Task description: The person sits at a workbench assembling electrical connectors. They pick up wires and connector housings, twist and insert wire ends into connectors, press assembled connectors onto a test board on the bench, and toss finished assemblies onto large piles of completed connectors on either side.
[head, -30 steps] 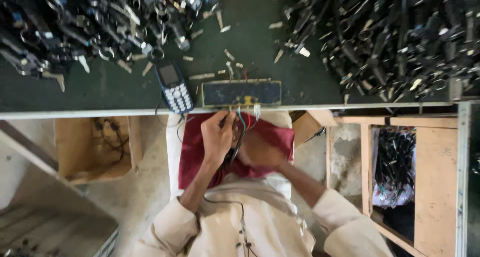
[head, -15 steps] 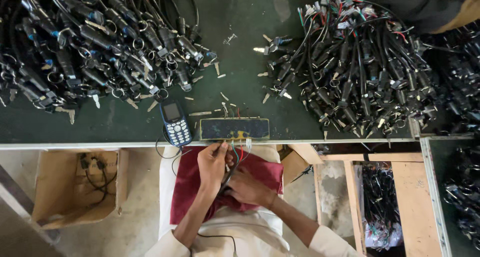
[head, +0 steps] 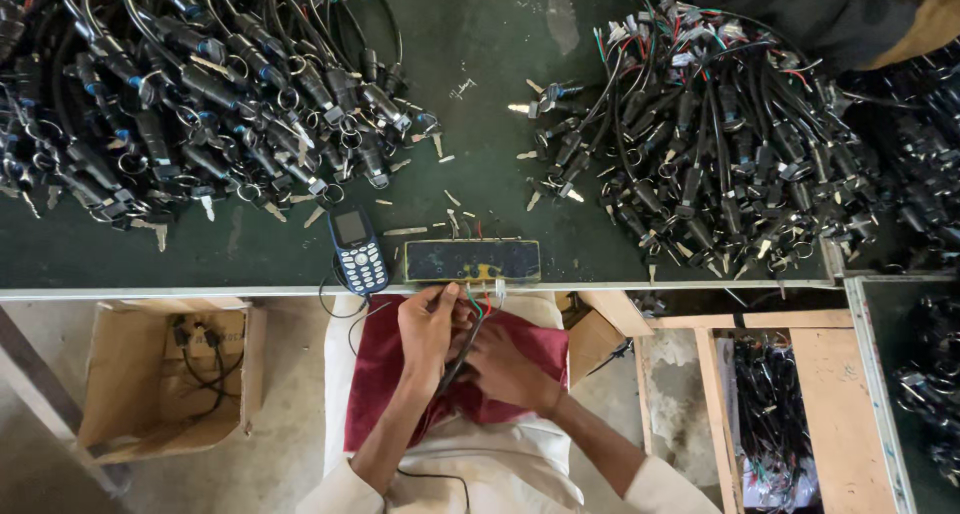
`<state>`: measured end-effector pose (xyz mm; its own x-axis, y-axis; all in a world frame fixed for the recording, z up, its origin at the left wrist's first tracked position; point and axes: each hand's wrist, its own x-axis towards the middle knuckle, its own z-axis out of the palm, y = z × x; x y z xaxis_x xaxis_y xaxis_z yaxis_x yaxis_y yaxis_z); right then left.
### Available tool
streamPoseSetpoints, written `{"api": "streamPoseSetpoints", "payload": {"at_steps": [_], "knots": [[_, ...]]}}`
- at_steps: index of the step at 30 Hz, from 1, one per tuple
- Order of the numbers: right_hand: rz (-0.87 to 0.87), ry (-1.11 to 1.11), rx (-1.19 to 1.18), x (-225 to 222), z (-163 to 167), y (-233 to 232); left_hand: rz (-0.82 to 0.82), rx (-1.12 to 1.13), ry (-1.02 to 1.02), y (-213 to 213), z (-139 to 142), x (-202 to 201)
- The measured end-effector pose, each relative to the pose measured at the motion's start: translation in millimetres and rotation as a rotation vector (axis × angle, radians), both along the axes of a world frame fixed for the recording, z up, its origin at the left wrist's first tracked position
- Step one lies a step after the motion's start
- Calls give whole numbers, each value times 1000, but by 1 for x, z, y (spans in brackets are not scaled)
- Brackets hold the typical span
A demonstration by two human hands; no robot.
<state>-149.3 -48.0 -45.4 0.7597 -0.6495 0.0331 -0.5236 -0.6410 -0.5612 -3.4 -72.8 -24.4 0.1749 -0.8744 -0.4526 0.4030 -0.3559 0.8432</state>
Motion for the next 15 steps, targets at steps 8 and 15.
{"api": "streamPoseSetpoints", "payload": {"at_steps": [8,15], "knots": [[-257,-155,386,-76,1,40,-65,-81,-505,3,18,19],[-457,-362,735,-80,-30,69,-633,-1177,-1118,71,58,17]]}}
